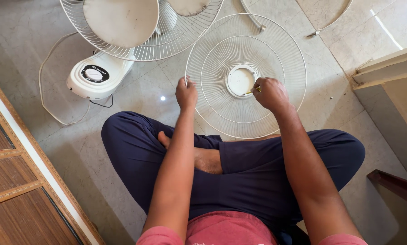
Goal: The person sits on the floor and uses a yellow screwdriver to loosen and remove screws from the central hub of a white fan cage. The person repeatedly adjusts the screwdriver and the cage while working on the fasteners.
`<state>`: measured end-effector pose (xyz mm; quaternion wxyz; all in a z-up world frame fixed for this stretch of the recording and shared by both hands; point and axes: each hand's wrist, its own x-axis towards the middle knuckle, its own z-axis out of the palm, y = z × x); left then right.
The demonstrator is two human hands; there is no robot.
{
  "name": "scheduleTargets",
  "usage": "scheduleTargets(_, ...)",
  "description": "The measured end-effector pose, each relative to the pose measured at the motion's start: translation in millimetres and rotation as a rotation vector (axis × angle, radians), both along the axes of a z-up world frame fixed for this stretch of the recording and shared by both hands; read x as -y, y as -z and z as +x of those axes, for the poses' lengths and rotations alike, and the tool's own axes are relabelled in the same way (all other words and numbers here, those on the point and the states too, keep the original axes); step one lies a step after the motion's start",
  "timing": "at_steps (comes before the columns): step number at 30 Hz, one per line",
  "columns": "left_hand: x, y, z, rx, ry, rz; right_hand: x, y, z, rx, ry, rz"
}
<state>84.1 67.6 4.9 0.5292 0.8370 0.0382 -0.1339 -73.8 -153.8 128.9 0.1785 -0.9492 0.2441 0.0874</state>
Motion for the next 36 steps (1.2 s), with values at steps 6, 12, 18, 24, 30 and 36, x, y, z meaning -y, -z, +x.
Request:
scheduleTargets(6,12,-9,48,0.178,0.039,0.016,-3,2,11,0.004,-0.002,0.021)
scheduleTargets(12,29,-29,6,0.814,0.435,0.175,-6,7,15,-0.008,0.026,0.039)
scheduleTargets(18,66,-42,-22,0.728,1.053,0.356,-9,8,16,0.057,0.003,0.035)
scheduleTargets(24,70,-24,-25,0.553,1.092,0.404,-8,17,18,0.056,0.005,0.029)
scheduleTargets(30,72,-6,-27,0.489,1.04,0.382,-12,17,20,0.074,-0.016,0.002)
scheduleTargets(36,74,-4,-28,0.565,1.028,0.43,-12,14,21,0.096,-0.004,0.013)
